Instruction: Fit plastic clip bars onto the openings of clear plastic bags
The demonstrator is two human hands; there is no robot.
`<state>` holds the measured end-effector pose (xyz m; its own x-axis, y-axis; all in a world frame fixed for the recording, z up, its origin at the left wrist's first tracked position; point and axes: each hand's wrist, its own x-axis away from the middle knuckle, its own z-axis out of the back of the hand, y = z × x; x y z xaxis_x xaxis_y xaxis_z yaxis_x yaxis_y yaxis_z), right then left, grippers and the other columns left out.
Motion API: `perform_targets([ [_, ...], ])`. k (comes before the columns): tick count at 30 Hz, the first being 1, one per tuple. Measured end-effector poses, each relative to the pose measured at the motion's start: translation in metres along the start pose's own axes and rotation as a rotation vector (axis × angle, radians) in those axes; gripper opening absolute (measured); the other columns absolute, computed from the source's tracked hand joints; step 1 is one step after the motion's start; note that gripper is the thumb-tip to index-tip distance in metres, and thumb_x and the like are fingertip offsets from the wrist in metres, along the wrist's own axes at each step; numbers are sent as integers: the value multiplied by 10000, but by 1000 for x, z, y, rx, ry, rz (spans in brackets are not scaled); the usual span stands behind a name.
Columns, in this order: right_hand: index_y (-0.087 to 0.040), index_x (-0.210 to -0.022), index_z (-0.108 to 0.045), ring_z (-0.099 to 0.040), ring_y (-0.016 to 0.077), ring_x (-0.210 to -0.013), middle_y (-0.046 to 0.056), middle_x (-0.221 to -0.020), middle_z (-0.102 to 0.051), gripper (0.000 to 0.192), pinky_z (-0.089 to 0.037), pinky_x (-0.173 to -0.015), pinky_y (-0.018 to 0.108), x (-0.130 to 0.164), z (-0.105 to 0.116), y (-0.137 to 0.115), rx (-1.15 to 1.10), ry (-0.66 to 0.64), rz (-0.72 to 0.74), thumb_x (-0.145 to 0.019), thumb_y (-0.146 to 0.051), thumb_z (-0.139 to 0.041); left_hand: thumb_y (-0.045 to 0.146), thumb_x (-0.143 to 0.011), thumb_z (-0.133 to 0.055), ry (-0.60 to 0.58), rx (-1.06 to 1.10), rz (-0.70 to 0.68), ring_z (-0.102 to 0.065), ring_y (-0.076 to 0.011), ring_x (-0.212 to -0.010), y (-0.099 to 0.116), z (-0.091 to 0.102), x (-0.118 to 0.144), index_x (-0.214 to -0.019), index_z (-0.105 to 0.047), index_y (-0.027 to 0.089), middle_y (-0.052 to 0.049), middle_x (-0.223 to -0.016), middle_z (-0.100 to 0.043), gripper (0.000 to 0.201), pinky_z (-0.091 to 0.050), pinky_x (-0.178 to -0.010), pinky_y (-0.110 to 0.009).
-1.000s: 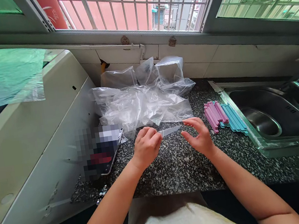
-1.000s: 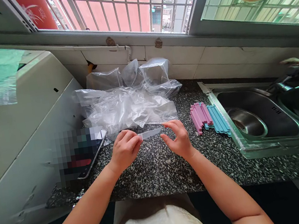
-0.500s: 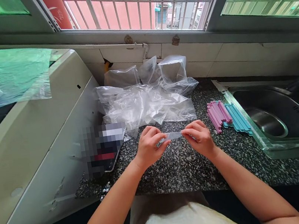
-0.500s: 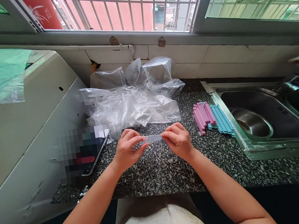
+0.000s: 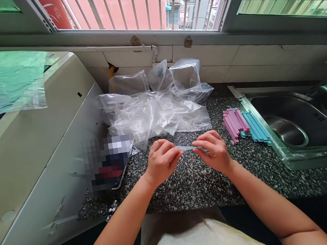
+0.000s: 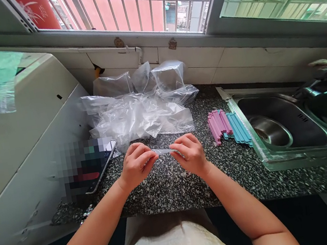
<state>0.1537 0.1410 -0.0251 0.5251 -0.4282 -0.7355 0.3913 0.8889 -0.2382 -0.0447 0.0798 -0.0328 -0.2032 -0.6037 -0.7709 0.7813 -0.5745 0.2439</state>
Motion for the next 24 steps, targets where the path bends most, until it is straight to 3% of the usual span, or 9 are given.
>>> perform_targets([
  [5, -220, -775, -650, -511, 168, -750, 24, -712, -638, 80, -464, -686, 312, 0, -1, -6, -18, -38, 37, -790, -154, -607, 197, -824, -573, -4, 39, -10, -487, -158, -734, 3, 1, -1, -749, -608, 188, -18, -672, -580, 84, -452, -724, -297],
  [12, -220, -757, -639, -516, 160, -716, 21, -690, -617, 93, -456, -662, 311, 0, 2, -3, -120, 3, -63, -796, -143, -602, 308, -779, -647, 28, 73, 31, -486, -168, -753, -1, 1, -2, -802, -637, 187, -35, -725, -556, 123, -463, -695, -301],
  [20, -218, -744, -633, -519, 159, -712, 17, -682, -605, 94, -452, -667, 320, 0, 2, 0, -203, 3, -123, -802, -150, -601, 181, -828, -565, 17, 30, 18, -471, -163, -782, -3, 2, -3, -764, -632, 187, -33, -731, -547, 92, -453, -704, -278],
  [24, -226, -845, -653, -536, 178, -754, 32, -749, -624, 63, -463, -685, 344, -2, 4, -2, -182, -30, -134, -786, -222, -634, 185, -843, -537, -34, -50, -21, -482, -172, -814, -1, 0, -1, -768, -630, 200, -36, -752, -574, 121, -443, -748, -296],
])
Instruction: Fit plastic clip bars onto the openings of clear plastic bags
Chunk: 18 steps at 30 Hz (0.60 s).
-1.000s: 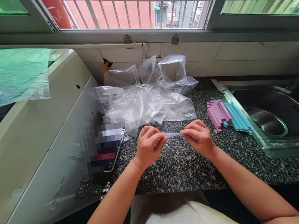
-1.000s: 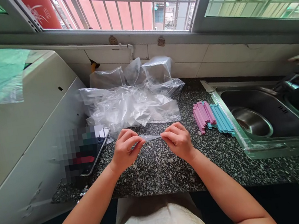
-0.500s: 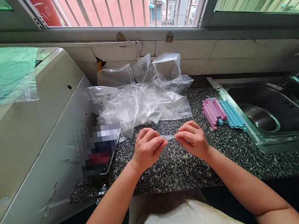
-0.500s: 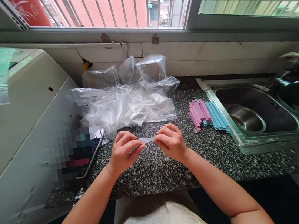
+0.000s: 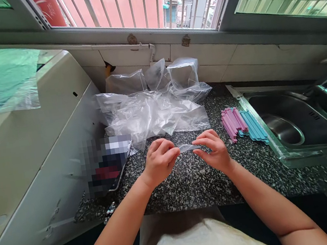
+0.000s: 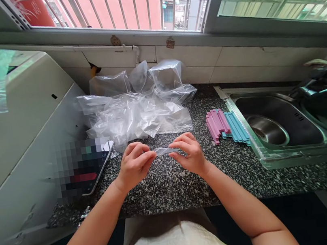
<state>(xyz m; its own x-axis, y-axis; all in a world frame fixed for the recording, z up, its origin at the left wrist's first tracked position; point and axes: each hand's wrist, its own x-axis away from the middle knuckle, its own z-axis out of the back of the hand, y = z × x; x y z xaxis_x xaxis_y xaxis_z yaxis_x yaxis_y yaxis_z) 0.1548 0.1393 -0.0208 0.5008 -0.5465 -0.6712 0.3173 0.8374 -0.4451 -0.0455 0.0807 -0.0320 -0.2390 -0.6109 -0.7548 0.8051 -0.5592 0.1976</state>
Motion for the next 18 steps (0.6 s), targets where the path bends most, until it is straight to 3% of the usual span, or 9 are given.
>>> perform_targets([
  [8, -232, -758, -652, -535, 165, -717, 18, -688, -632, 88, -462, -651, 325, -2, -1, -5, 35, 2, 62, -797, -170, -603, 187, -861, -506, -49, -50, -48, -502, -173, -812, 3, -2, 2, -765, -624, 198, -38, -762, -606, 152, -431, -768, -304],
  [16, -222, -732, -631, -526, 162, -710, 18, -679, -628, 100, -458, -652, 325, -2, 1, -4, 13, 34, 72, -797, -154, -597, 212, -826, -577, 21, 138, 79, -502, -178, -820, 2, 1, -1, -831, -604, 194, -41, -788, -598, 33, -466, -753, -312],
  [18, -222, -738, -630, -526, 163, -709, 19, -677, -624, 99, -456, -652, 328, -2, 2, -5, -3, 44, 60, -796, -149, -597, 254, -813, -606, 36, 207, 130, -510, -181, -819, 1, 2, -2, -906, -598, 197, -42, -805, -604, 110, -475, -734, -322],
])
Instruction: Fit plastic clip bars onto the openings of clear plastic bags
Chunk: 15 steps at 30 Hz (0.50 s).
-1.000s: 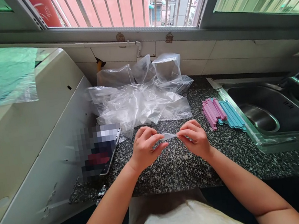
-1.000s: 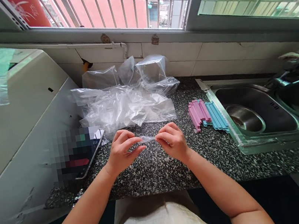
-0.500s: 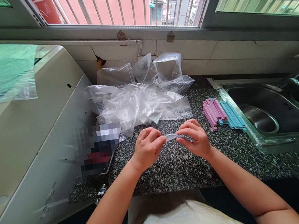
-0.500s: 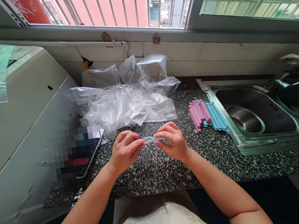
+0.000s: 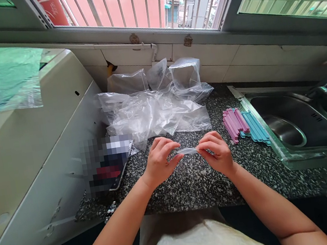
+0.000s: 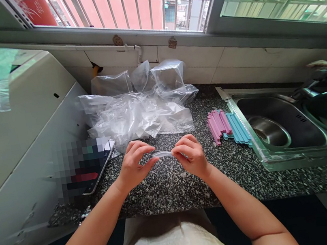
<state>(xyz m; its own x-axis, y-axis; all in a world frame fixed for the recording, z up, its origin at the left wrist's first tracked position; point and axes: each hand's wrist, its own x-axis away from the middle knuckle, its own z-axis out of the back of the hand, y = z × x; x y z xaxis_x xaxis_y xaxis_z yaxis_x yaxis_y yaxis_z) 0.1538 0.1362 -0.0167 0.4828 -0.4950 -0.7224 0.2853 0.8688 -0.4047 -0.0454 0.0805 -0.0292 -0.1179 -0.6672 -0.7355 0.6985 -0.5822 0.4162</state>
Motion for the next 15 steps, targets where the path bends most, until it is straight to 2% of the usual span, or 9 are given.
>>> perform_targets([
  [2, -225, -736, -629, -526, 163, -704, 17, -672, -620, 99, -455, -650, 331, 0, 0, 0, -7, 1, -15, -798, -155, -596, 271, -815, -604, -5, 43, 32, -512, -179, -803, 0, 1, -1, -898, -604, 199, -38, -783, -602, 110, -476, -713, -323],
  [4, -225, -731, -629, -525, 161, -699, 15, -671, -618, 99, -453, -648, 330, 0, 1, 0, -11, -3, -22, -800, -164, -596, 252, -830, -581, -23, 64, 44, -508, -172, -778, 0, 2, -2, -806, -613, 195, -33, -736, -588, 70, -474, -690, -311],
  [7, -224, -741, -635, -527, 163, -704, 17, -675, -617, 88, -453, -653, 333, 0, 1, 0, -21, -14, -25, -801, -173, -596, 221, -844, -553, -36, 65, 47, -500, -165, -764, 0, 2, -2, -736, -608, 186, -34, -711, -579, 126, -472, -679, -300],
  [10, -223, -814, -649, -534, 177, -742, 32, -726, -626, 39, -459, -677, 349, 0, 1, 0, -34, -31, -46, -790, -220, -618, 205, -844, -546, -45, 31, 9, -492, -168, -777, 1, 1, -1, -747, -606, 186, -39, -726, -586, 115, -474, -690, -300],
  [12, -222, -847, -651, -534, 184, -763, 39, -752, -628, 75, -462, -692, 356, 0, 1, -1, -43, -44, -53, -777, -247, -639, 194, -842, -544, -54, 13, -27, -487, -168, -775, 1, 0, -1, -753, -602, 186, -39, -729, -587, 107, -476, -701, -301],
  [15, -221, -799, -647, -526, 178, -760, 31, -727, -629, 26, -461, -696, 344, 0, -1, -1, -60, -62, -29, -775, -218, -639, 181, -842, -543, -57, 3, -63, -484, -163, -754, 3, -1, -2, -753, -593, 180, -38, -722, -587, 102, -475, -710, -300],
])
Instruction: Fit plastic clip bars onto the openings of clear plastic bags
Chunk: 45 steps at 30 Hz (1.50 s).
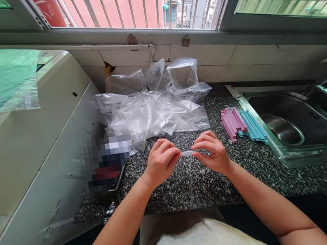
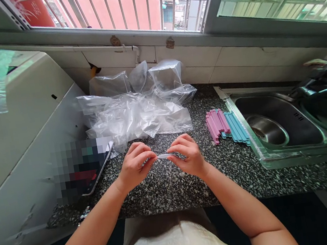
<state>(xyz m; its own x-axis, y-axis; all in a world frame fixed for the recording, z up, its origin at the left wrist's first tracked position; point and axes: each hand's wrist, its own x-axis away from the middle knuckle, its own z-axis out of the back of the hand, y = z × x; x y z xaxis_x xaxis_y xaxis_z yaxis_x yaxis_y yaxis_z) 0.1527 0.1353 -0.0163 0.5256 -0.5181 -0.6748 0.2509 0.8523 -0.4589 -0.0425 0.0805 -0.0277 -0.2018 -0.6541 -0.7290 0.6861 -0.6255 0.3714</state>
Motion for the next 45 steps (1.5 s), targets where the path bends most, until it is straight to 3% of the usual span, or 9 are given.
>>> perform_targets([
  [5, -214, -699, -610, -518, 171, -733, 20, -671, -619, 107, -456, -697, 340, -1, -2, -2, -2, -1, -13, -787, -155, -595, 177, -847, -532, 3, 5, -23, -486, -154, -735, 1, 0, -2, -745, -584, 179, -31, -707, -591, 114, -467, -709, -293],
  [9, -209, -758, -616, -522, 179, -768, 30, -720, -627, 17, -457, -718, 349, 0, -3, -4, -3, -23, -24, -767, -197, -623, 176, -849, -529, -15, 9, -9, -480, -158, -744, 1, -1, -2, -744, -586, 172, -37, -709, -589, 119, -462, -697, -289],
  [15, -208, -704, -587, -513, 170, -740, 19, -690, -617, 85, -447, -717, 349, 1, -7, -3, 6, -69, -4, -764, -150, -601, 173, -856, -512, -45, 27, -13, -477, -161, -744, 3, -5, -2, -731, -580, 170, -38, -703, -584, 143, -453, -686, -290],
  [22, -207, -718, -580, -494, 170, -738, 19, -678, -583, 100, -426, -692, 346, 0, -3, -4, -73, 44, -40, -782, -130, -585, 274, -803, -620, -5, 149, 107, -500, -174, -796, 1, -6, 1, -851, -615, 172, -46, -771, -592, 112, -470, -709, -308],
  [26, -213, -718, -568, -492, 173, -746, 17, -693, -565, 101, -418, -701, 352, 2, -3, -1, -154, 113, -139, -804, -159, -571, 253, -783, -646, -59, 197, 167, -509, -166, -780, -2, -9, 3, -796, -631, 174, -35, -749, -588, 82, -465, -695, -295],
  [32, -210, -707, -538, -496, 170, -750, 13, -688, -545, 118, -415, -731, 355, 5, -4, 3, -264, 136, -248, -824, -207, -557, 171, -815, -587, -87, 214, 154, -496, -151, -742, -3, -10, 2, -692, -589, 165, -23, -690, -577, 123, -444, -684, -277],
  [39, -214, -791, -594, -517, 175, -790, 24, -756, -580, 23, -436, -737, 350, 2, -2, 2, -254, 29, -237, -795, -234, -606, 185, -831, -565, -171, 188, 112, -485, -158, -751, -2, -10, 2, -698, -578, 167, -32, -710, -583, 134, -438, -693, -283],
  [45, -208, -703, -576, -512, 162, -732, 12, -690, -576, 109, -435, -693, 337, 1, -3, 0, -206, 92, -222, -806, -177, -589, 188, -841, -545, -216, 200, 137, -484, -162, -765, -2, -11, 2, -696, -571, 169, -36, -725, -583, 148, -439, -706, -291],
])
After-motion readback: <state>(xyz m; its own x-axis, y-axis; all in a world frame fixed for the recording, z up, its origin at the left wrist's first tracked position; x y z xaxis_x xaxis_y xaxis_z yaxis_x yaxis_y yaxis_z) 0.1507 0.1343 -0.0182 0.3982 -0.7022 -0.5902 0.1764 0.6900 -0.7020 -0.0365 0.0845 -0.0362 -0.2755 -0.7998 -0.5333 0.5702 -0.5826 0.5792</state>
